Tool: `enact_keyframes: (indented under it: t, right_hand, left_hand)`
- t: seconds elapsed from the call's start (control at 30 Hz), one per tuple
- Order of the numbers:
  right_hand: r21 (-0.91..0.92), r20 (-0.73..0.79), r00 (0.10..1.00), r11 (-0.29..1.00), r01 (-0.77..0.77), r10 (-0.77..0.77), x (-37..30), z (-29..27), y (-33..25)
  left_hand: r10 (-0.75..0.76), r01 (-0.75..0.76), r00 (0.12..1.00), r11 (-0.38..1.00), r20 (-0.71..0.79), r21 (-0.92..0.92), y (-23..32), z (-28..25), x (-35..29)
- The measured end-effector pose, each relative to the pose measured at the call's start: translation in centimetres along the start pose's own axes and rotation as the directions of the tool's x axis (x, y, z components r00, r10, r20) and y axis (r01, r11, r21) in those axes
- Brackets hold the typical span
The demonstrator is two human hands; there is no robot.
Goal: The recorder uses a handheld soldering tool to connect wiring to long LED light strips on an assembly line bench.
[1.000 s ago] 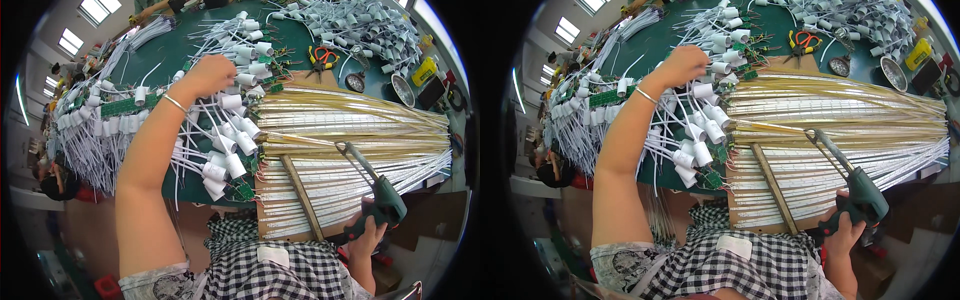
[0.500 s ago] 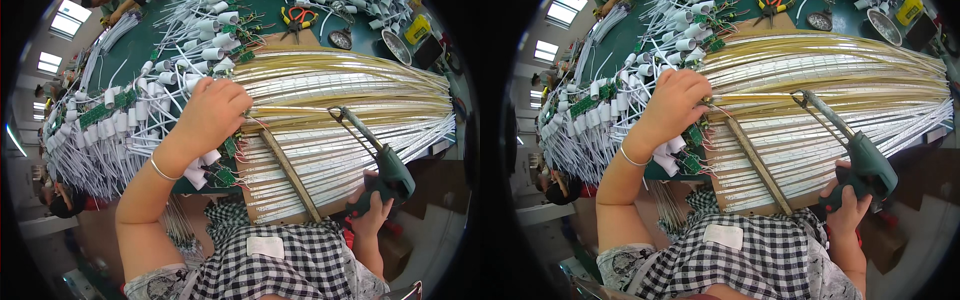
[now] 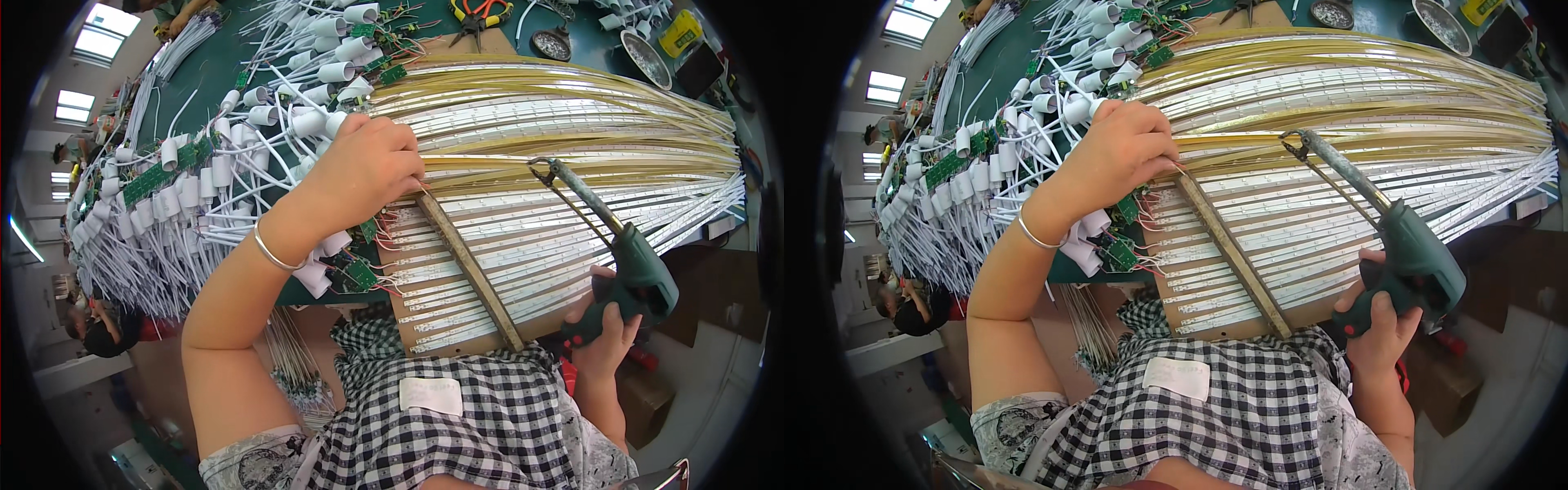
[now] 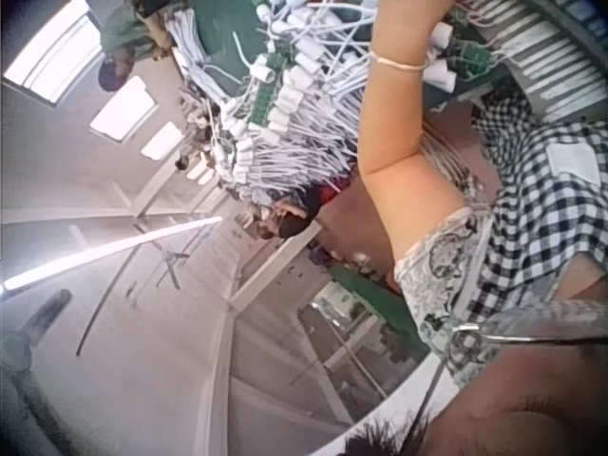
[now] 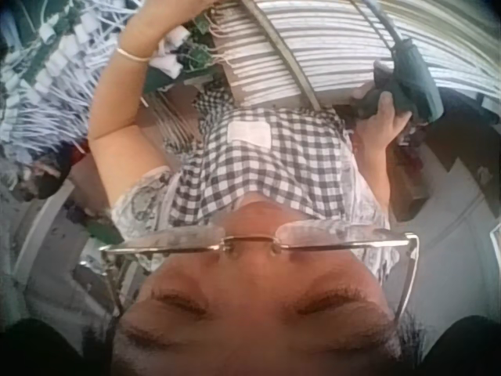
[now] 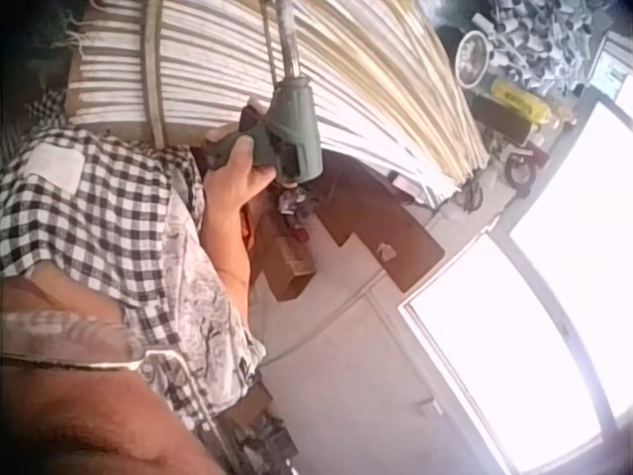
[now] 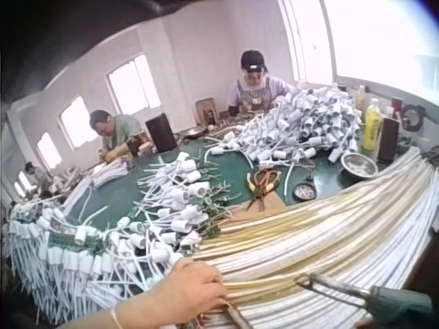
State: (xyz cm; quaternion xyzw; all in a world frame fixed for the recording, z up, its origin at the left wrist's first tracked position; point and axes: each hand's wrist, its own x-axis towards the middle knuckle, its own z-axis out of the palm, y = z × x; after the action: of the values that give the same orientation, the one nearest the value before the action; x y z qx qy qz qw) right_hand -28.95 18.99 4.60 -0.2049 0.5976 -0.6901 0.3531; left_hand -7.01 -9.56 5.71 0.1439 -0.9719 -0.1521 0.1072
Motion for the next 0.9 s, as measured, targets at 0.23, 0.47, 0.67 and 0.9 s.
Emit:
enact_keyframes:
  t: [0.23,0.47,0.67,0.9]
  right_hand:
    - [-0.010,0.031,1.000,1.000,-0.007,0.007,-1.3,-0.4,0.3]
    - [-0.036,0.086,0.996,0.999,-0.013,0.016,-3.2,-0.2,1.2]
    - [-0.104,0.189,0.978,0.992,-0.071,0.089,-5.2,-1.3,2.1]
    - [-0.158,0.350,0.919,0.979,-0.130,0.179,-6.7,-1.1,2.8]
  left_hand:
    - [-0.202,0.208,0.978,0.968,0.055,-0.139,0.2,-0.8,-0.4]
    - [-0.292,0.278,0.951,0.952,-0.103,-0.126,1.8,-6.3,-4.4]
    - [-0.168,0.223,0.971,0.888,-0.168,0.403,10.4,-7.2,-9.3]
    - [-0.315,0.347,0.919,0.931,-0.239,0.109,13.2,4.9,-13.6]
